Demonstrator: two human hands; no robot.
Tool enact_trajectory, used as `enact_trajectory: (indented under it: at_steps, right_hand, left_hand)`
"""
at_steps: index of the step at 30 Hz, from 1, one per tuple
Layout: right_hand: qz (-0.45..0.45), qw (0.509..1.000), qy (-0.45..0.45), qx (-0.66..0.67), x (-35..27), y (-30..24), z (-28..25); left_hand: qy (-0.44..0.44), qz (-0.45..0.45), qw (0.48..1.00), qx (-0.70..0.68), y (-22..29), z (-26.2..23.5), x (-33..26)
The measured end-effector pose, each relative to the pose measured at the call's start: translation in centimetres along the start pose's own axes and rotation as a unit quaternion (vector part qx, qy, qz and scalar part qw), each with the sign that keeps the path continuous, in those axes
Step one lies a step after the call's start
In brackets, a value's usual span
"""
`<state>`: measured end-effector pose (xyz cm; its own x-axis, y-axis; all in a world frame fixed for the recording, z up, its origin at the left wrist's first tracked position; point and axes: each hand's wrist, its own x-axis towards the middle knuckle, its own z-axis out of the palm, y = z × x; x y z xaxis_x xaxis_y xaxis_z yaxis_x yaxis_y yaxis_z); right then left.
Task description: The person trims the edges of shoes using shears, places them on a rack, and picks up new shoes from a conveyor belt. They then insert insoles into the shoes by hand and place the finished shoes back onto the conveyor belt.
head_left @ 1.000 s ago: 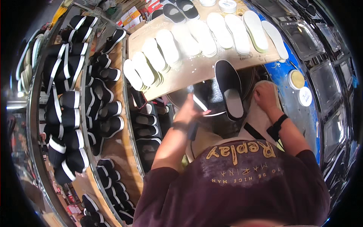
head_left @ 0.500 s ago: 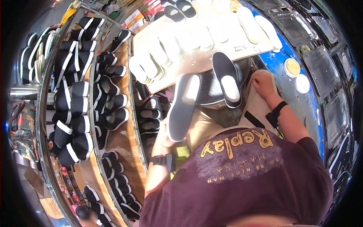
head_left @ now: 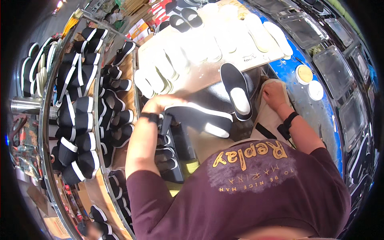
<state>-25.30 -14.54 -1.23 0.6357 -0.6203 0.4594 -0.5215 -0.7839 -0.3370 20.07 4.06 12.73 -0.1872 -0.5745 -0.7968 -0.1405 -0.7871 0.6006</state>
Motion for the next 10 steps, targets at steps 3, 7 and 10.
enact_trajectory:
  at_steps: [3, 7, 10]
  right_hand:
    - [0.005, 1.0, 0.0, -0.007, -0.3, 0.5, -0.1]
    - [-0.011, 1.0, 0.002, 0.004, 0.2, 0.3, 0.0]
    - [0.009, 1.0, -0.019, -0.001, 0.2, 0.6, -0.2]
  left_hand:
    - [-0.016, -0.101, 0.994, 0.041, 5.9, 0.9, 5.3]
    - [0.144, -0.113, 0.945, 0.27, 11.1, 3.6, 7.0]
    - [0.148, -0.036, 0.982, 0.112, 9.7, 1.0, 11.2]
